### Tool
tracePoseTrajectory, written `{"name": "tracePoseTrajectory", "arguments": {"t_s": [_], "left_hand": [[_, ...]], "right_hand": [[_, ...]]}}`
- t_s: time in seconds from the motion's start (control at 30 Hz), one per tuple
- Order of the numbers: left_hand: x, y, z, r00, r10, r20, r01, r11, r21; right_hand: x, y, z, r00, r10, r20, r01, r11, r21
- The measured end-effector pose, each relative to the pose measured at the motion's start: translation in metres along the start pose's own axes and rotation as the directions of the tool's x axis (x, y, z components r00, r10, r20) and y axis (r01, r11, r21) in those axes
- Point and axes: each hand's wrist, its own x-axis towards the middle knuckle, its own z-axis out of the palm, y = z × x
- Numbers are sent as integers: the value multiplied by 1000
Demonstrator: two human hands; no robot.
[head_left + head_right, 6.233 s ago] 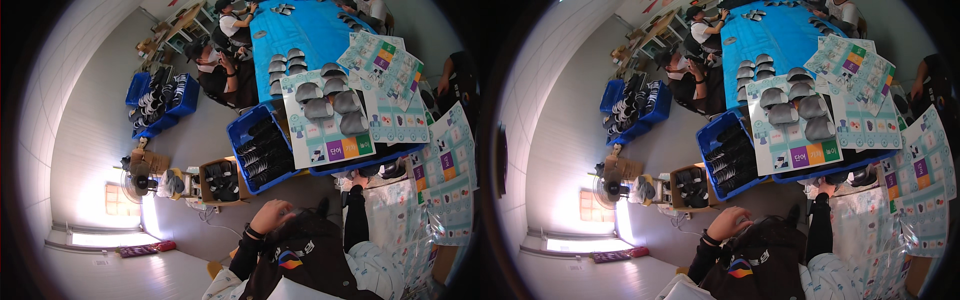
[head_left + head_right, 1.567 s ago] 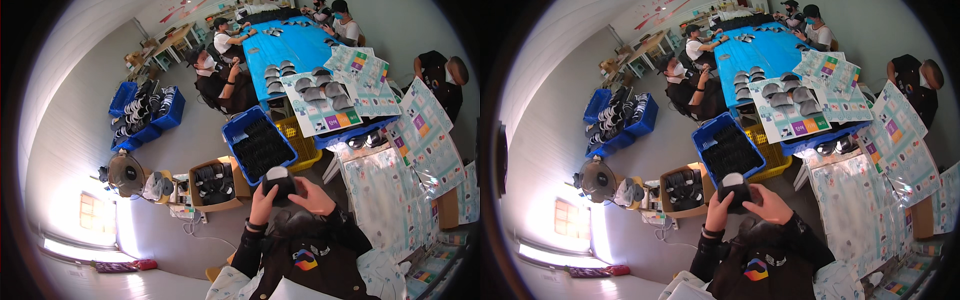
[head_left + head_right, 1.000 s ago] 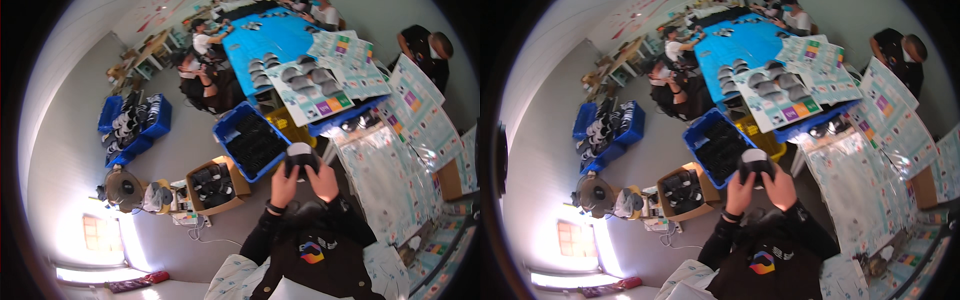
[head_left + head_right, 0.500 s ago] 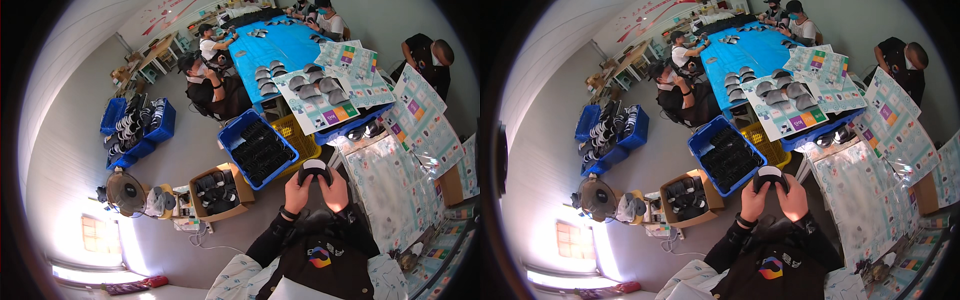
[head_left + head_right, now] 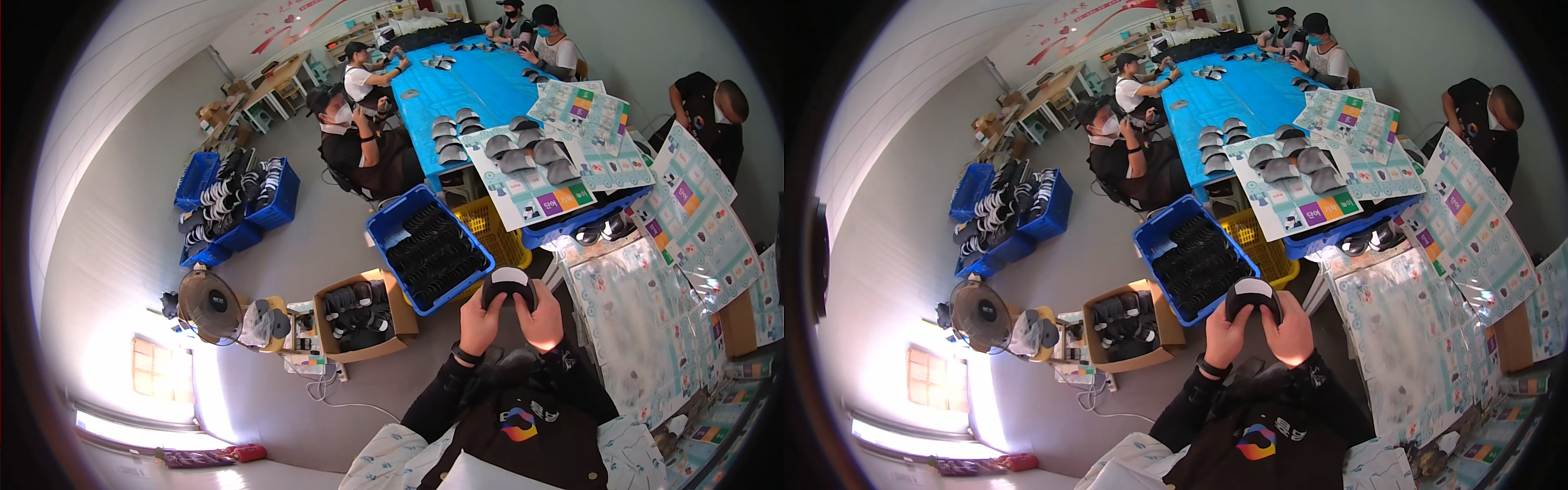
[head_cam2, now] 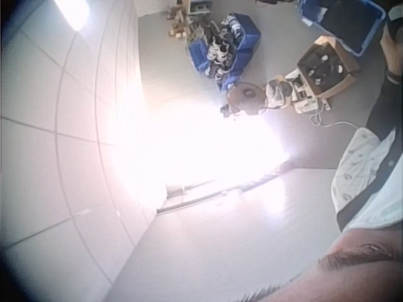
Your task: The person is applying adhesive or treatment to black shoe components using a small brush-like tool at a workstation in a shoe factory.
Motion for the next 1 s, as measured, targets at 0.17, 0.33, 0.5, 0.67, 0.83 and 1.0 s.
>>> {"name": "tracePoseTrajectory", "arguments": {"t_s": [0.17, 0.33, 0.5, 0.67, 0.83, 1.0], "left_hand": [[-3, -3, 0, 1000, -12, 13, 12, 999, -43], [-2, -7, -11, 998, -50, 26, 50, 999, -4], [1, -23, -44, 996, -81, -35, 80, 997, -19], [-4, -42, -76, 994, -31, -104, 50, 983, 178], [-12, -56, -93, 981, -142, -133, 150, 987, 50], [-16, -71, -98, 967, -251, -51, 255, 959, 119]], "right_hand": [[1, -1, -5, 999, 3, 44, -5, 999, 37], [6, -6, -18, 980, -67, 189, 65, 998, 18], [11, -2, -35, 981, -65, 182, 46, 994, 103], [13, 14, -52, 987, -6, 163, -6, 997, 76], [3, 41, -70, 973, 124, 196, -130, 991, 21], [-44, 80, -98, 953, 244, 181, -207, 958, -199]]}}
